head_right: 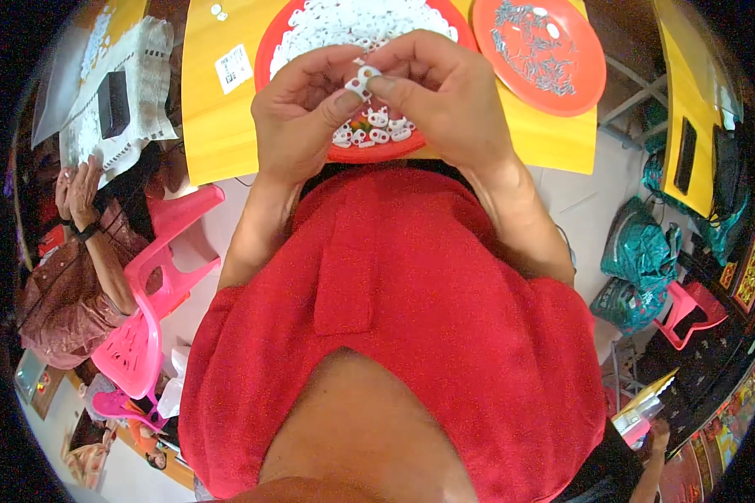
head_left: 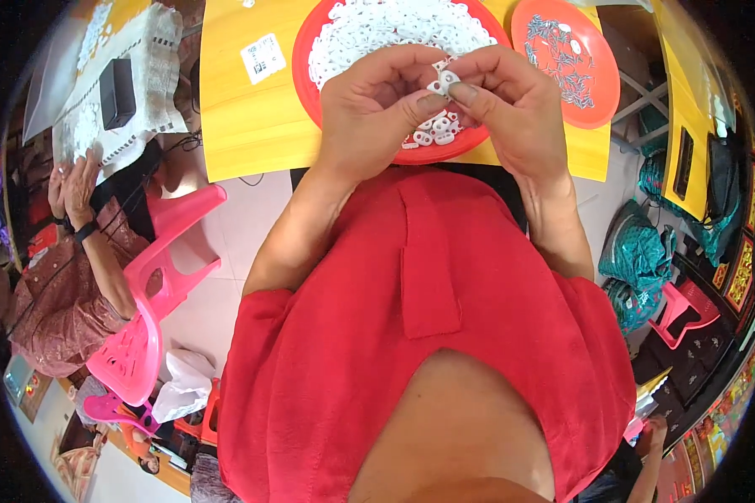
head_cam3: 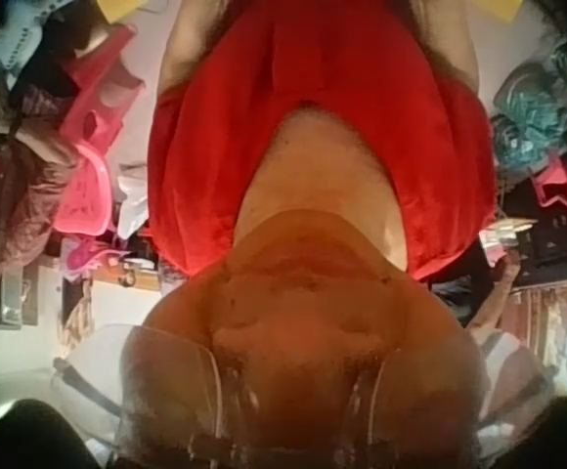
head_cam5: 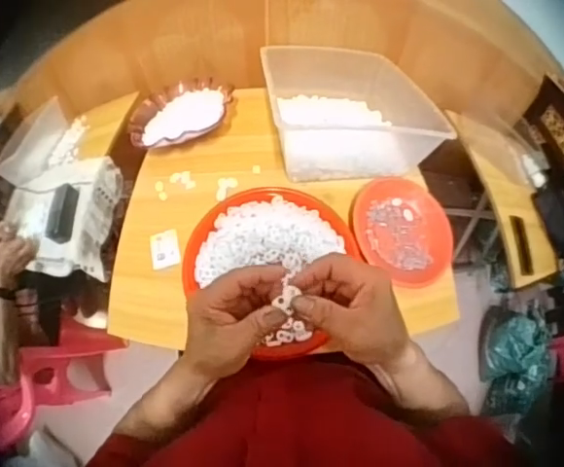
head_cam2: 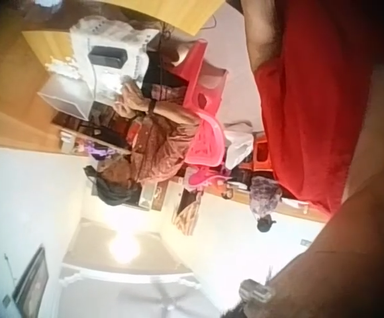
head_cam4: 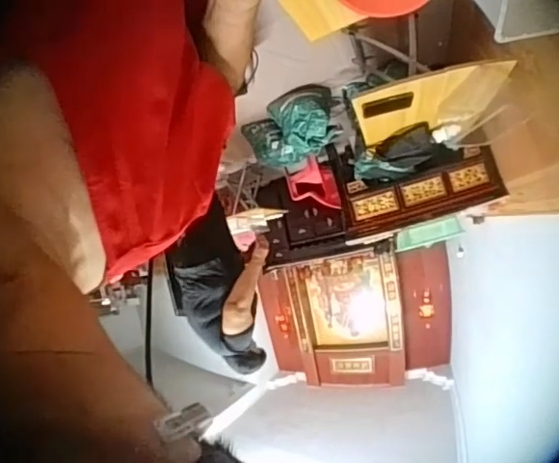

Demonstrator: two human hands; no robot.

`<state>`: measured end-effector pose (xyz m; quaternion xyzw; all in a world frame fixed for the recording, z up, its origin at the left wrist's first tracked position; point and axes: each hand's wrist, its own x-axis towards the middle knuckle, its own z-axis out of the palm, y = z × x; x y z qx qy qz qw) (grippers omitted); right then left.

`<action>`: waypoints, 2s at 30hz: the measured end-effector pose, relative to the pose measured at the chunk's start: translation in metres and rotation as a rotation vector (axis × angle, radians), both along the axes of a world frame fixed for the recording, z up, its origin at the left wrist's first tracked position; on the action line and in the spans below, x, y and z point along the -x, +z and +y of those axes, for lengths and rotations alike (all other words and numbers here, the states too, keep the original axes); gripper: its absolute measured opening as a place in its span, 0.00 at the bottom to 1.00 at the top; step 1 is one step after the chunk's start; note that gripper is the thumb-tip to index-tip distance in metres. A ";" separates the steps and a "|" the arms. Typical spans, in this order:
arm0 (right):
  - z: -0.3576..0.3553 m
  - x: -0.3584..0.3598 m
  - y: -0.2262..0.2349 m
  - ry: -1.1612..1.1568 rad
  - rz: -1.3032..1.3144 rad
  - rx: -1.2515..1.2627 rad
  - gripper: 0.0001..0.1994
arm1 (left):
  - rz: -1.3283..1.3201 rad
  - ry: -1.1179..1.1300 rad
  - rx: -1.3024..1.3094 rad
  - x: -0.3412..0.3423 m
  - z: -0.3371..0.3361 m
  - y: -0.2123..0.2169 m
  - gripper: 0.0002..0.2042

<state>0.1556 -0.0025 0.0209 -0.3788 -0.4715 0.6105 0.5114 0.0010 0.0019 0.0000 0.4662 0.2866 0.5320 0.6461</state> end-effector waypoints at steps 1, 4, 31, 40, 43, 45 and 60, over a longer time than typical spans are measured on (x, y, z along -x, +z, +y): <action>-0.001 -0.001 -0.001 0.006 0.009 -0.008 0.06 | -0.035 -0.031 -0.011 0.000 0.000 0.000 0.13; -0.002 -0.002 -0.002 0.022 0.034 -0.012 0.06 | 0.167 -0.022 -0.244 0.004 0.004 -0.004 0.15; -0.004 0.004 -0.005 -0.275 -0.165 0.014 0.08 | 0.213 0.190 0.096 -0.001 -0.002 -0.003 0.05; -0.006 0.016 -0.021 -0.215 0.115 0.171 0.07 | 0.500 0.319 -0.359 -0.008 -0.005 -0.014 0.06; -0.007 0.016 -0.019 -0.198 0.136 0.185 0.07 | 0.240 0.240 -0.066 -0.007 -0.005 -0.014 0.06; -0.008 0.017 -0.019 -0.194 0.149 0.186 0.07 | 0.130 0.210 0.047 -0.008 -0.006 -0.002 0.06; -0.003 0.005 -0.013 -0.265 -0.360 -0.149 0.07 | -0.096 0.148 0.315 0.003 0.000 0.000 0.07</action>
